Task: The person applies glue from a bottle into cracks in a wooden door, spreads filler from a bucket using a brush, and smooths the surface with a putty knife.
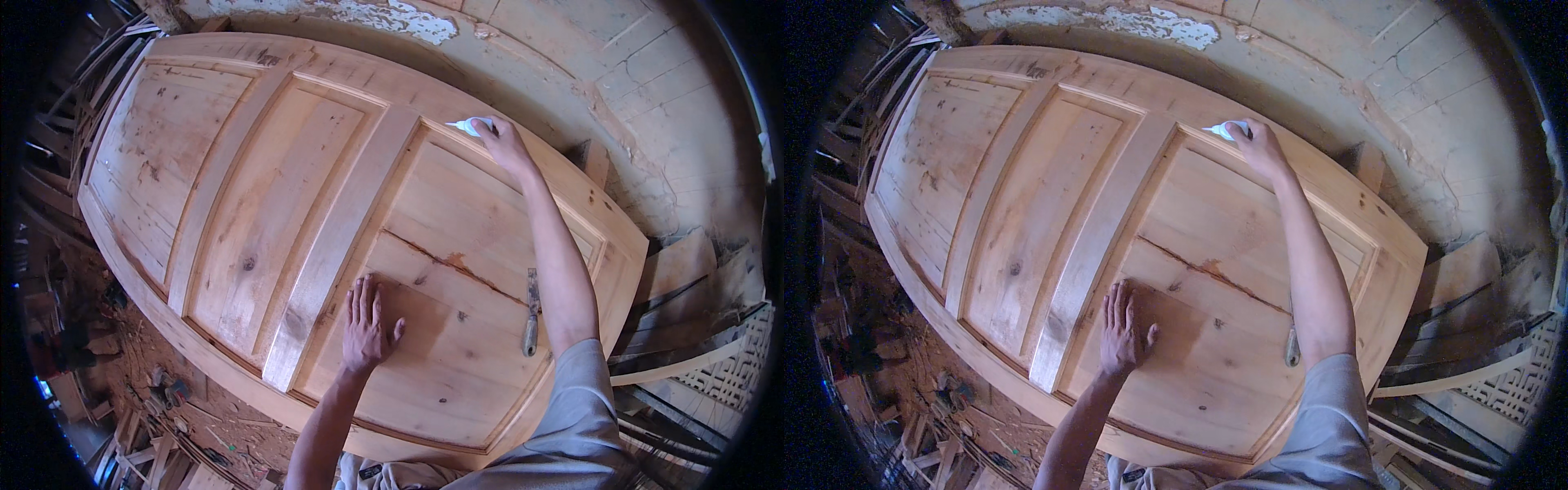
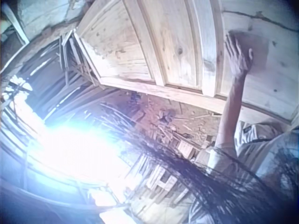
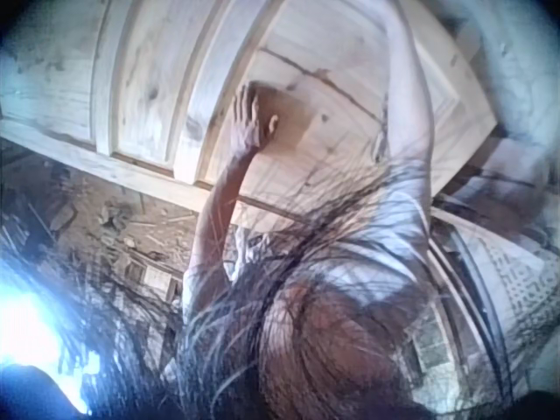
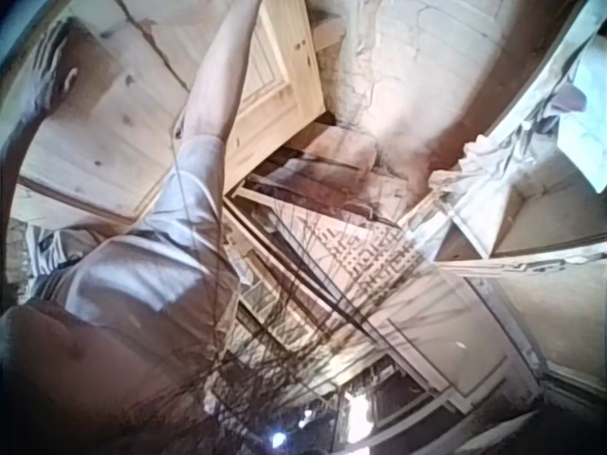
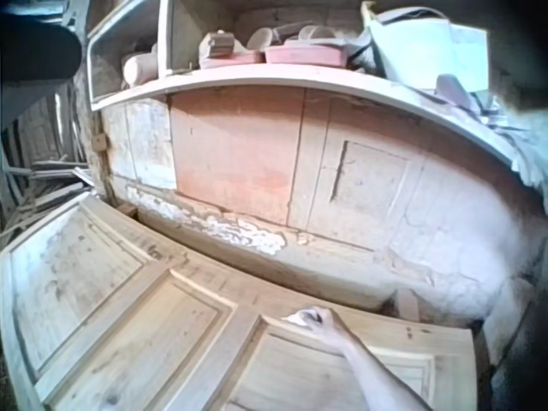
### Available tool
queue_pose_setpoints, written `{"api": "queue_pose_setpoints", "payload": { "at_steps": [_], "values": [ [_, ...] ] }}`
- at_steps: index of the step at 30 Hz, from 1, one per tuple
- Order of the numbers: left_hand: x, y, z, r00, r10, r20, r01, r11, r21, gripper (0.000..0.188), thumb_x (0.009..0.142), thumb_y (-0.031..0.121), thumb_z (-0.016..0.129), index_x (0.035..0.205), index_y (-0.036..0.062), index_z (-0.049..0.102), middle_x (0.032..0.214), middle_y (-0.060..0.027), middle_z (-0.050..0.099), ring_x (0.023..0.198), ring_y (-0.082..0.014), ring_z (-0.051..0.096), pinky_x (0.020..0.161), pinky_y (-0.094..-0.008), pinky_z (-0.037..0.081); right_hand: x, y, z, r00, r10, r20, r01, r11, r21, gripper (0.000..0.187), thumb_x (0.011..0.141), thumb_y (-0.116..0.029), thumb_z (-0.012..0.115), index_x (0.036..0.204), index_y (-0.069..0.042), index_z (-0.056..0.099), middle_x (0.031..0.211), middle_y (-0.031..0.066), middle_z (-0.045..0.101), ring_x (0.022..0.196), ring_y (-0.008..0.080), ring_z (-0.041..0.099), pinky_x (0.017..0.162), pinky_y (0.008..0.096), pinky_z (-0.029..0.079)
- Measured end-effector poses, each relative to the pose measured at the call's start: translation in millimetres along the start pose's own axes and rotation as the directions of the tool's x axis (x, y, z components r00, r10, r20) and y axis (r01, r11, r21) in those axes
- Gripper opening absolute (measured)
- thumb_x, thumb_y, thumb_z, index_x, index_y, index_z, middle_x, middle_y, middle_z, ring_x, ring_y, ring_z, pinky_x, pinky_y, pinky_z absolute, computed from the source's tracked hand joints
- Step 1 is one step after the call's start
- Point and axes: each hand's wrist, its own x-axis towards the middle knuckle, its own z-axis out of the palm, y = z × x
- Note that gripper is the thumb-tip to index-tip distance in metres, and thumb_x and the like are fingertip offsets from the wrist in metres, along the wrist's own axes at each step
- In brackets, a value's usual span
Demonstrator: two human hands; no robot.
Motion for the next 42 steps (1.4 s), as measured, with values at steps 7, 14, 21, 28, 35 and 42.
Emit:
{"api": "queue_pose_setpoints", "payload": {
  "at_steps": [7, 14, 21, 28, 35, 42],
  "values": [
    [1, 1, -3, 0.998, -0.035, 0.054, 0.034, 0.999, 0.025, 0.077, 0.092, 0.046, 0.054, 0.144, -0.0076, 0.032, 0.155, -0.0250, 0.023, 0.146, -0.0389, 0.019, 0.120, -0.0503, 0.015, 4, -16, 2, 1.000, -0.007, -0.004, 0.006, 0.996, -0.085, 0.040, 0.095, -0.039, 0.060, 0.103, -0.001, 0.066, 0.092, 0.0179, 0.068, 0.082, 0.0267, 0.063, 0.074, 0.0387, 0.048],
    [0, 1, -2, 0.999, -0.025, 0.035, 0.025, 1.000, 0.012, 0.077, 0.092, 0.046, 0.054, 0.144, -0.0070, 0.032, 0.155, -0.0249, 0.023, 0.146, -0.0386, 0.019, 0.120, -0.0498, 0.015, 3, -21, 1, 1.000, 0.026, -0.003, -0.026, 0.992, -0.124, 0.040, 0.094, -0.039, 0.059, 0.103, -0.001, 0.066, 0.095, 0.0195, 0.068, 0.087, 0.0294, 0.065, 0.078, 0.0408, 0.049],
    [0, 0, -2, 0.999, -0.015, 0.029, 0.015, 1.000, 0.004, 0.077, 0.092, 0.046, 0.054, 0.143, -0.0067, 0.033, 0.155, -0.0252, 0.023, 0.146, -0.0391, 0.019, 0.119, -0.0505, 0.016, 3, -29, -2, 1.000, 0.005, 0.007, -0.004, 0.979, -0.202, 0.039, 0.095, -0.037, 0.059, 0.100, 0.001, 0.065, 0.095, 0.0203, 0.068, 0.088, 0.0321, 0.065, 0.078, 0.0420, 0.049],
    [1, 1, -2, 1.000, -0.012, 0.014, 0.013, 1.000, -0.007, 0.076, 0.092, 0.046, 0.054, 0.144, -0.0059, 0.033, 0.155, -0.0247, 0.025, 0.146, -0.0391, 0.020, 0.119, -0.0508, 0.017, 1, -28, -8, 1.000, -0.009, -0.003, 0.008, 0.974, -0.227, 0.039, 0.094, -0.036, 0.059, 0.099, 0.002, 0.065, 0.093, 0.0207, 0.068, 0.087, 0.0328, 0.066, 0.076, 0.0427, 0.049],
    [0, 0, -1, 1.000, 0.000, -0.007, -0.001, 1.000, -0.030, 0.074, 0.092, 0.045, 0.052, 0.143, -0.0051, 0.032, 0.152, -0.0275, 0.027, 0.143, -0.0439, 0.023, 0.118, -0.0539, 0.017, -9, -30, -26, 1.000, -0.006, 0.010, 0.008, 0.973, -0.232, 0.036, 0.095, -0.033, 0.059, 0.103, 0.001, 0.066, 0.091, 0.0191, 0.070, 0.083, 0.0304, 0.066, 0.076, 0.0414, 0.049],
    [-1, -1, 1, 1.000, 0.009, -0.012, -0.009, 1.000, -0.010, 0.075, 0.092, 0.044, 0.053, 0.144, -0.0056, 0.032, 0.153, -0.0265, 0.027, 0.143, -0.0425, 0.023, 0.118, -0.0529, 0.018, -13, -13, -37, 1.000, 0.026, 0.004, -0.025, 0.975, -0.219, 0.036, 0.095, -0.034, 0.060, 0.101, 0.001, 0.066, 0.091, 0.0195, 0.069, 0.084, 0.0298, 0.067, 0.076, 0.0414, 0.049]
  ]
}}
